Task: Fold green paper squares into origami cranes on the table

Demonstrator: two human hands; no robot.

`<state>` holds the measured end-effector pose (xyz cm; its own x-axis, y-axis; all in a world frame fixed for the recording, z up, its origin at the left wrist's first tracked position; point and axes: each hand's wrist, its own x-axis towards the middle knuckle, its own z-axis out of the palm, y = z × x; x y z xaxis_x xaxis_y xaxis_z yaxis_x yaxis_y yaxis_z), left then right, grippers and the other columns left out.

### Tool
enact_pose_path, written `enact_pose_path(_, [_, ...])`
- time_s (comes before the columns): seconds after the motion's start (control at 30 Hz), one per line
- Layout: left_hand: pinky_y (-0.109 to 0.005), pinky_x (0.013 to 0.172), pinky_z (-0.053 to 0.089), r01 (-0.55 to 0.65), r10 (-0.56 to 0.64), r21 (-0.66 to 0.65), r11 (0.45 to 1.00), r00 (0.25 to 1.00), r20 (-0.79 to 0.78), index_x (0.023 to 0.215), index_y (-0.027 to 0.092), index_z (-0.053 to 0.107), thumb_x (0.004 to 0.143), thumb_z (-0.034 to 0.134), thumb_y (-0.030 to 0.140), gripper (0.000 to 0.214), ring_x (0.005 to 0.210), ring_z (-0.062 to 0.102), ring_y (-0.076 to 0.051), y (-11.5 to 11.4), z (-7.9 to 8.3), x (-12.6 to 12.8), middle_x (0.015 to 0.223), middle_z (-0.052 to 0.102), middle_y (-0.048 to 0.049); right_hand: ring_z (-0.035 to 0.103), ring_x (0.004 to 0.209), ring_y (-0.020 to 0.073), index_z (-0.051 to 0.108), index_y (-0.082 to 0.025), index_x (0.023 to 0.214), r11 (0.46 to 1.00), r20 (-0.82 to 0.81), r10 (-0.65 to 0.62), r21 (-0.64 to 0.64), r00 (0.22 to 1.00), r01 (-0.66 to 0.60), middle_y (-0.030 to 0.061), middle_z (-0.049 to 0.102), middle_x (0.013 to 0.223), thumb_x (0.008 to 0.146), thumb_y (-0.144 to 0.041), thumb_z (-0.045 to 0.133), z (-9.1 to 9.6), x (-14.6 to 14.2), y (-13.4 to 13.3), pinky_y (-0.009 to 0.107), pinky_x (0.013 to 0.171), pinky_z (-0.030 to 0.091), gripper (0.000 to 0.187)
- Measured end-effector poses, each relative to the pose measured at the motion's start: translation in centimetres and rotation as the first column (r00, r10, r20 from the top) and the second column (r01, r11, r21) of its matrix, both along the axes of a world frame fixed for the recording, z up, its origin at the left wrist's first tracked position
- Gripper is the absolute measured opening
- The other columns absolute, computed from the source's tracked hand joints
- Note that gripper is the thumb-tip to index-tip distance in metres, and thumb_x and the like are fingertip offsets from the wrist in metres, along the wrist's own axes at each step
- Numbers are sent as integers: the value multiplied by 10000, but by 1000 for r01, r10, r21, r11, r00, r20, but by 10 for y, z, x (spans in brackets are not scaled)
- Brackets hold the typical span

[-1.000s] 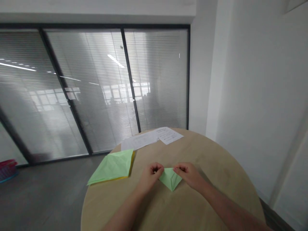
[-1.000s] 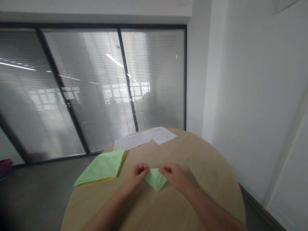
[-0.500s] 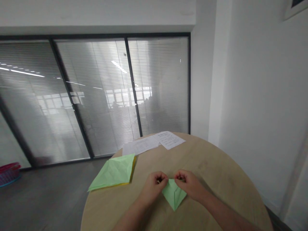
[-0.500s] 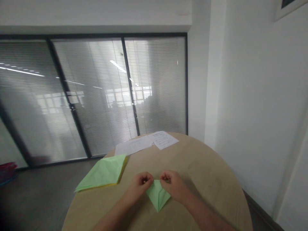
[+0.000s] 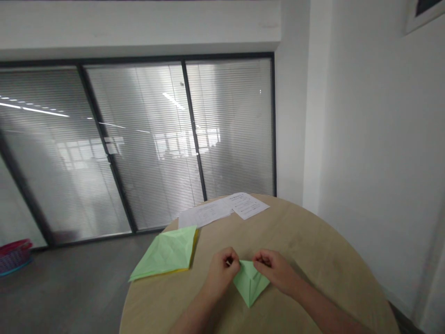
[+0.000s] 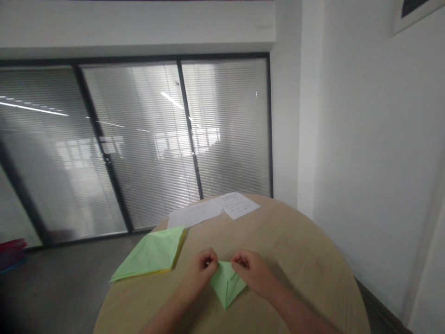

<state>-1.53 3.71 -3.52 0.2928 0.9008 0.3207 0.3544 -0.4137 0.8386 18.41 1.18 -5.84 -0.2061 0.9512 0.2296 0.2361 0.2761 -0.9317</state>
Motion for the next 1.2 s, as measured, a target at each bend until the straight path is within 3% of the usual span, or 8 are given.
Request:
enact_pose_path(0.17, [-269,587,336,-18,18,4,1000,1000,-11,624,201,517,700,540,285,116,634,457,-161,2,-1,-3,612,489,10,578,657,161,625,-191,769,999,-25,-20,-25,999,19,2,628,695,804,-318,573,-6,3,5,254,603,400,141])
enact_pose_path(0.33, [-283,630,382,67,-68,-25,997,997,-39,784,166,674,844,558,408,275,718,538,-188,1,-3,-1,735,625,-38,538,623,143,604,-188,729,994,59,-91,66,994,87,-8,595,656,807,-258,561,-5,7,2,242,576,365,113])
enact_pose_path(0.5, [-280,602,360,59,-61,-28,998,993,-96,690,161,699,808,620,436,309,652,528,-176,1,-2,0,663,630,-35,536,614,149,635,-180,726,990,76,-109,95,991,101,6,606,658,813,-259,568,3,5,-6,248,564,354,134])
enact_pose_path(0.73, [-273,612,384,40,-37,39,998,997,-72,654,162,701,802,627,393,284,646,545,-167,2,5,-2,653,651,-38,520,595,148,656,-169,737,1000,37,-3,28,999,2,10,585,637,879,-413,539,-2,11,3,252,563,351,305])
enact_pose_path(1.0, [-283,653,435,89,-86,31,996,992,-92,778,152,761,811,630,388,272,728,626,-197,5,3,-4,773,736,-71,524,608,169,684,-167,670,978,186,-95,198,978,57,25,602,609,890,-410,555,-2,13,0,269,577,340,352])
enact_pose_path(1.2, [-279,621,410,39,-31,84,996,995,-94,719,144,737,818,615,409,308,675,591,-185,7,1,-4,706,698,-64,620,710,210,766,-165,860,993,65,-2,119,998,-6,73,727,795,879,-463,560,-2,10,2,292,645,428,363])
